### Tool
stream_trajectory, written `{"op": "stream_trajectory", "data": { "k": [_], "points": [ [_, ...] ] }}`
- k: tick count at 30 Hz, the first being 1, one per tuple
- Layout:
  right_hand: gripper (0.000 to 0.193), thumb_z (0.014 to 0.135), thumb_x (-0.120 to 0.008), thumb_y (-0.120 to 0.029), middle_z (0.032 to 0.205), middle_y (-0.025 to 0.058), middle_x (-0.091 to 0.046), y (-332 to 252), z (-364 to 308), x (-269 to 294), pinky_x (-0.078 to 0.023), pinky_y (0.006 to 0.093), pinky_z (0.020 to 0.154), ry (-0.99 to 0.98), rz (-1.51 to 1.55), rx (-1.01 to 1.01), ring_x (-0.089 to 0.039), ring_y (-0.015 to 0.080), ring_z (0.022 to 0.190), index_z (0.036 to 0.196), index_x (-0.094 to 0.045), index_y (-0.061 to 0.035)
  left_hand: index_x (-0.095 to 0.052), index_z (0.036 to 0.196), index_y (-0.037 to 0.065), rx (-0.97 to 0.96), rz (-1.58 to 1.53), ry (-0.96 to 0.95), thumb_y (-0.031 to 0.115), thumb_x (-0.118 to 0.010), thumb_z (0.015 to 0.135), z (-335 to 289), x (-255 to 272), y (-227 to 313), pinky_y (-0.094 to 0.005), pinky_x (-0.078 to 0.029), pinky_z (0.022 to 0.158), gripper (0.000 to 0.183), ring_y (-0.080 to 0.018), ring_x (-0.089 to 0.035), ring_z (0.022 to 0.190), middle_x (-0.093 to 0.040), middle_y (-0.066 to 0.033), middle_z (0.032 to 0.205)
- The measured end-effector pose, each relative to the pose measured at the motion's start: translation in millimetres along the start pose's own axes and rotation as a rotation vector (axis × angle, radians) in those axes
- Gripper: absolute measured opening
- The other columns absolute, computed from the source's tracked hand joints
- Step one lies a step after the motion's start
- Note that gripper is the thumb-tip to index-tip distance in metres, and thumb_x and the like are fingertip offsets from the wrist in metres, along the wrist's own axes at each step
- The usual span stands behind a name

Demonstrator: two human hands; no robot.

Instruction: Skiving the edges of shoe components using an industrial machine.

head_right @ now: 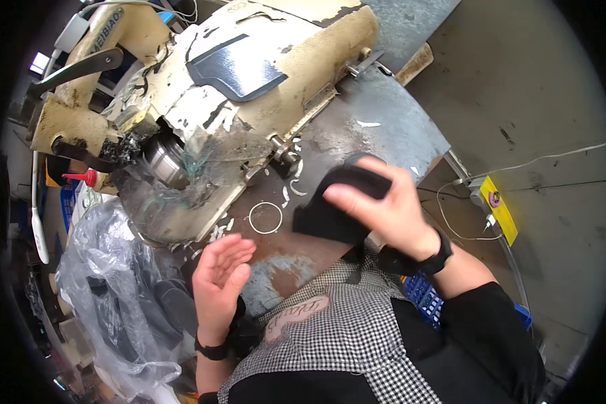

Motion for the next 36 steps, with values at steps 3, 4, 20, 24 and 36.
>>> {"op": "stream_trajectory", "data": {
  "k": [3, 4, 20, 24, 36],
  "points": [
    [0.026, 0.08, -0.077, -0.015, 0.084, 0.0024, -0.067, 35.4, 12.5, 27.7, -0.051, 0.0237, 0.069, 0.147, 0.098, -0.147, -0.063, 0.0092, 0.076, 0.098, -0.064, -0.0005, -0.059, 0.113, -0.003, 0.009, 0.078, 0.077, 0.001, -0.069, 0.082, -3.7, 3.5, -1.3, -0.0304, -0.048, 0.092, 0.033, -0.02, -0.063, 0.101, -0.066, -0.0129, 0.106],
    [0.031, 0.078, -0.079, -0.015, 0.085, 0.0017, -0.066, 44.6, 12.6, 29.8, -0.051, 0.0239, 0.071, 0.187, 0.101, -0.184, -0.062, 0.0096, 0.077, 0.1, -0.062, -0.0005, -0.059, 0.113, -0.003, 0.009, 0.078, 0.072, 0.001, -0.069, 0.082, -5.2, 4.6, -1.7, -0.0304, -0.048, 0.092, 0.033, -0.02, -0.063, 0.101, -0.066, -0.0129, 0.106],
    [0.087, 0.062, -0.079, -0.049, 0.127, 0.016, -0.052, 33.4, 14.5, 11.2, -0.026, 0.0506, 0.112, -0.373, -0.946, 0.631, -0.047, 0.0332, 0.122, 0.13, -0.049, -0.0042, -0.065, 0.097, 0.0, -0.358, 0.691, 0.262, -0.001, -0.073, 0.074, -31.5, 14.8, 11.2, -0.0281, -0.049, 0.08, 0.024, -0.0203, -0.065, 0.087, -0.067, -0.0114, 0.094],
    [0.076, 0.062, -0.081, -0.031, 0.118, 0.015, -0.053, 40.6, 16.3, 2.5, -0.031, 0.0491, 0.109, -0.449, -0.968, 0.584, -0.049, 0.0338, 0.115, 0.126, -0.05, -0.0033, -0.065, 0.096, 0.0, -0.386, 0.68, 0.246, -0.001, -0.073, 0.075, -31.2, 18.9, 11.1, -0.0288, -0.05, 0.078, 0.023, -0.0218, -0.066, 0.086, -0.068, -0.0118, 0.093],
    [0.05, 0.075, -0.078, -0.024, 0.109, 0.0146, -0.057, -20.4, 57.4, 10.1, -0.047, 0.0396, 0.086, -0.226, -0.77, 0.7, -0.056, 0.0326, 0.101, 0.115, -0.058, -0.0033, -0.068, 0.091, 0.001, -0.43, 0.831, 0.391, 0.001, -0.071, 0.077, -18.2, 65.6, 60.9, -0.0287, -0.051, 0.069, 0.014, -0.0216, -0.066, 0.074, -0.068, -0.0112, 0.083]
  ]
}}
Point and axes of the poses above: each hand's wrist, its own z-axis towards the middle knuckle, its own x-axis out of the back of the hand, y = z × x, the point moved 1 cm from there along z, towards the middle knuckle
